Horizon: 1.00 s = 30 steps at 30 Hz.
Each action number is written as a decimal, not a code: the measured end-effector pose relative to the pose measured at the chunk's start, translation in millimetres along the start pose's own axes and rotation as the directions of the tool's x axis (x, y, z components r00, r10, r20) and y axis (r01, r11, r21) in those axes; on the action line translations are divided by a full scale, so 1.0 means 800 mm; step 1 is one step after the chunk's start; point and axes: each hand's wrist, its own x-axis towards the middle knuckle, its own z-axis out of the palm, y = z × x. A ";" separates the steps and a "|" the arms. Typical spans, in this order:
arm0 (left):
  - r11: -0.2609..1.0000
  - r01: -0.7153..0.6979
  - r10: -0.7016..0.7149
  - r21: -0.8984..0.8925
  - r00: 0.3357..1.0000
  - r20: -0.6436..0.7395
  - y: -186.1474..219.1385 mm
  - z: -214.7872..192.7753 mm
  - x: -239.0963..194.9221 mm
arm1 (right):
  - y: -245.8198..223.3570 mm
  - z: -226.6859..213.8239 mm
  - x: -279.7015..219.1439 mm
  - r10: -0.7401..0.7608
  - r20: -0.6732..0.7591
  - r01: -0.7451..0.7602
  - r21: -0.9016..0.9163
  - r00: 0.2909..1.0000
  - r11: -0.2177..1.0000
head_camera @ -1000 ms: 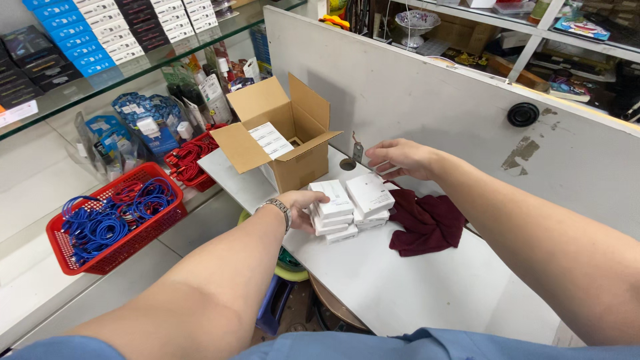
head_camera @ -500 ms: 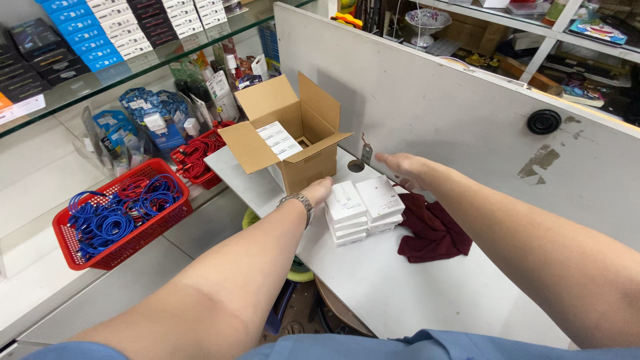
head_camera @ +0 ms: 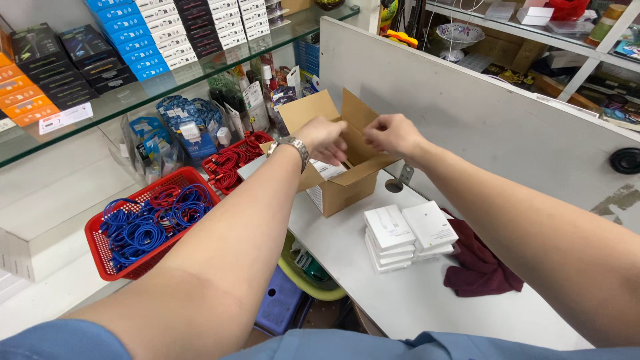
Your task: The person unpacks small white boxes from a cardboard carton, wipes each with a maroon cloth, and places them into a second cardboard box. The person repeats this process for multiple units, stacking them neatly inside the second box.
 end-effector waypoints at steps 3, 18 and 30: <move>0.762 -0.068 0.361 0.645 0.870 -0.335 -0.051 -0.028 0.025 | 0.000 0.037 0.017 -0.118 0.188 0.172 -0.299 0.975 0.939; 0.471 -0.045 0.234 0.881 0.969 -0.076 -0.078 -0.059 0.087 | -0.024 0.141 0.085 0.366 0.499 0.085 -0.673 0.786 0.735; 0.511 -0.020 0.218 0.859 0.970 -0.107 -0.088 -0.055 0.091 | -0.026 0.137 0.073 0.368 0.445 -0.007 -0.629 0.816 0.778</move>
